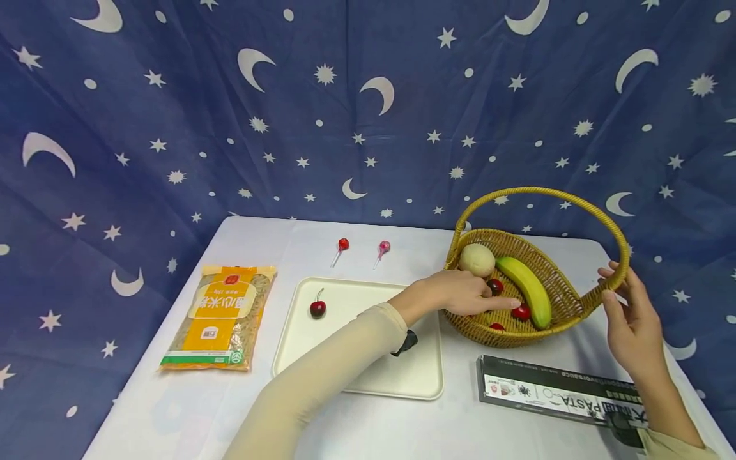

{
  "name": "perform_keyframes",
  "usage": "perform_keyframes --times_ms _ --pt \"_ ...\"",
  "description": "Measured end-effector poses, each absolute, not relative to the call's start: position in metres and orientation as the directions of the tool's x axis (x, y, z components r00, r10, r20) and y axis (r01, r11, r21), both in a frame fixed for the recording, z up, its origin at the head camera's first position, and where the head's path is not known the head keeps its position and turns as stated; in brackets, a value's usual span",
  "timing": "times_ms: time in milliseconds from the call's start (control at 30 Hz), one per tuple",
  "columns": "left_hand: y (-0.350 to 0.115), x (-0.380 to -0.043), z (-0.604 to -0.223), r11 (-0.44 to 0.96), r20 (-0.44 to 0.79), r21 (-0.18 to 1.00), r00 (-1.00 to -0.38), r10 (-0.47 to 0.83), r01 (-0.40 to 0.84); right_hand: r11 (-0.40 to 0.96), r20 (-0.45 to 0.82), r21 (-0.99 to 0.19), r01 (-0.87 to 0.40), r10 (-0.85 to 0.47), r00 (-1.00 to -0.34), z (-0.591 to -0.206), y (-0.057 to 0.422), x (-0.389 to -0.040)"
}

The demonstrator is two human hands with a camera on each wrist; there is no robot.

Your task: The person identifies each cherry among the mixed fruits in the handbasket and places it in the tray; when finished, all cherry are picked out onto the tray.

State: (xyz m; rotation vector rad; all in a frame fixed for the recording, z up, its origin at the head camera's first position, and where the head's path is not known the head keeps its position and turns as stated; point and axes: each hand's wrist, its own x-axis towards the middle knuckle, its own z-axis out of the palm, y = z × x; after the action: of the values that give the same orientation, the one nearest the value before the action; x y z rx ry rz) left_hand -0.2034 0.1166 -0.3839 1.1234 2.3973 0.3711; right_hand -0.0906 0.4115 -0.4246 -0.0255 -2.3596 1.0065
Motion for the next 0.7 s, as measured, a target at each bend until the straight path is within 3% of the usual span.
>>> perform_keyframes --times_ms 400,700 --pt "0.142 -0.2 -0.372 0.792 -0.577 0.252 -0.571 0.584 0.556 0.725 0.484 -0.664 -0.184 0.229 -0.844 -0.424 0.409 -0.09" --pt "0.148 -0.2 -0.374 0.781 -0.608 0.301 -0.52 0.6 0.548 0.724 0.493 -0.663 -0.19 0.231 -0.839 -0.424 0.411 -0.09"
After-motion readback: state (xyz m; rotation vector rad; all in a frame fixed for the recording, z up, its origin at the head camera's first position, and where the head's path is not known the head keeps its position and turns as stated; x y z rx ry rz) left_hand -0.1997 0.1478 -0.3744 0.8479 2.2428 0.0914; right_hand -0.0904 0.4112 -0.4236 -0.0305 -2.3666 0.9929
